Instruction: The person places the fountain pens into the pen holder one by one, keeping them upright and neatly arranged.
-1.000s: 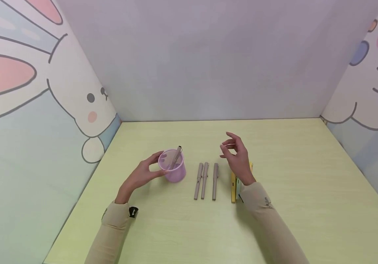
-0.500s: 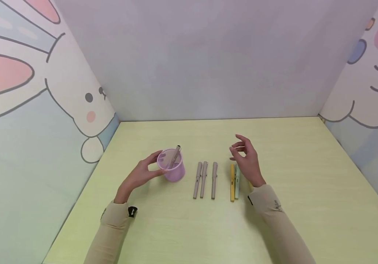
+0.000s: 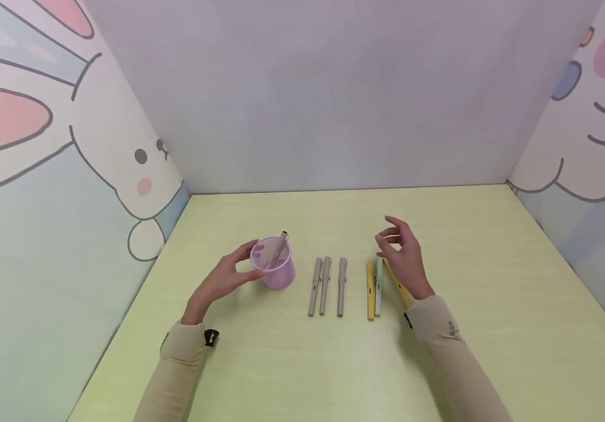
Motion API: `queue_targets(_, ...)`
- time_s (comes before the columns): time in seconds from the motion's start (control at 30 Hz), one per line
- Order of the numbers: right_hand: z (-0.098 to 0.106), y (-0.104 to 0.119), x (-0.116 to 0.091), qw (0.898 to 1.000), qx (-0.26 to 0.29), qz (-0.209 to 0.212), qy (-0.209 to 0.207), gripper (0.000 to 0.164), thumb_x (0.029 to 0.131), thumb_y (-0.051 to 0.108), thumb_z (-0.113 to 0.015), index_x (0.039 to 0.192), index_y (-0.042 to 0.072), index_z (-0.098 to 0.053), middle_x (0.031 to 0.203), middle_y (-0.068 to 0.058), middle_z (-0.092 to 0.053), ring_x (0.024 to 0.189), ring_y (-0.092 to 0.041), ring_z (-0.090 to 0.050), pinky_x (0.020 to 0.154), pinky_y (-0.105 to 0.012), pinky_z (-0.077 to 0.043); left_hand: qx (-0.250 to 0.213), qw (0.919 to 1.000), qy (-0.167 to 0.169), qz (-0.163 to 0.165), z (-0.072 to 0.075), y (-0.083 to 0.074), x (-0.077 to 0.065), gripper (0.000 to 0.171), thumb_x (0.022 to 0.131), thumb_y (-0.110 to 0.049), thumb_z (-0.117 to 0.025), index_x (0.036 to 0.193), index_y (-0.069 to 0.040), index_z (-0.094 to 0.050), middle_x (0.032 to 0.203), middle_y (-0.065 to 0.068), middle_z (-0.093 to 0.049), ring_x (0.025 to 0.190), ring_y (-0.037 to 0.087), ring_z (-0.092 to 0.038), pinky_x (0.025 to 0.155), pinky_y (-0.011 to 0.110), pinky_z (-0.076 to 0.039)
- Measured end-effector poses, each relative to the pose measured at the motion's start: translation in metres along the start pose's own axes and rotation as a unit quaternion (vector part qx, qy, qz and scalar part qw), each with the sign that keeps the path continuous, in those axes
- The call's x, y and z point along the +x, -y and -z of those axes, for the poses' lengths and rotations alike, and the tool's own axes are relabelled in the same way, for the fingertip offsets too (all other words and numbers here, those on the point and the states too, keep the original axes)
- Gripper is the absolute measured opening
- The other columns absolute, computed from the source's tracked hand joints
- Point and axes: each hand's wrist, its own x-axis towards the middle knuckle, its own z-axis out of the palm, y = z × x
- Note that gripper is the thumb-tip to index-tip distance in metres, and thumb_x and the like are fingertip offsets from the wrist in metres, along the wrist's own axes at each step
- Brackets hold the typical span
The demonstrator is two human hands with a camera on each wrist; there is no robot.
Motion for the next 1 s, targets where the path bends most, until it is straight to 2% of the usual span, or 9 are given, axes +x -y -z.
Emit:
queue_targets(0.07, 0.004, -0.001, -0.001, 1.000, -0.005, -0.006, 0.000, 0.051, 0.103, 0.000, -0.060, 0.150, -0.005, -0.041, 0.113, -0.019, -0.055, 0.094, -0.009, -0.061, 0.069, -0.029, -0.061, 0.001, 1.0000, 0.000, 0.001, 0.000, 0.000, 0.000, 0.079, 0.093, -0.037, -0.078, 0.160, -0.017, -0.039, 0.153, 0.011, -0.052, 0.140, 0.034, -0.048, 0.110, 0.066, -0.036)
queue_targets(0.27, 0.016, -0.004, -0.003, 1.000, -0.012, -0.021, 0.002, 0.052, 0.103, 0.002, -0.060, 0.150, -0.006, -0.041, 0.112, -0.014, -0.056, 0.094, -0.014, -0.062, 0.070, -0.032, -0.061, 0.002, 1.0000, -0.001, -0.001, 0.000, 0.001, 0.001, 0.079, 0.093, -0.037, -0.077, 0.159, -0.015, -0.040, 0.152, 0.011, -0.053, 0.139, 0.034, -0.048, 0.110, 0.067, -0.035)
queue_targets(0.53, 0.028, -0.008, -0.007, 0.998, -0.045, -0.045, 0.011, 0.054, 0.104, 0.006, -0.061, 0.153, -0.004, -0.039, 0.114, -0.017, -0.055, 0.094, -0.013, -0.063, 0.071, -0.033, -0.061, 0.003, 1.0000, 0.002, -0.009, 0.000, 0.002, 0.002, 0.079, 0.094, -0.036, -0.077, 0.160, -0.015, -0.038, 0.152, 0.011, -0.052, 0.139, 0.035, -0.048, 0.110, 0.067, -0.034)
queue_targets(1.0, 0.041, -0.011, -0.014, 0.995, -0.068, -0.076, 0.022, 0.055, 0.106, 0.013, -0.060, 0.154, -0.003, -0.037, 0.113, -0.016, -0.055, 0.093, -0.016, -0.064, 0.071, -0.035, -0.062, 0.007, 1.0000, 0.000, 0.001, 0.000, 0.002, 0.002, 0.081, 0.094, -0.037, -0.077, 0.160, -0.014, -0.038, 0.153, 0.012, -0.052, 0.140, 0.035, -0.047, 0.110, 0.066, -0.036)
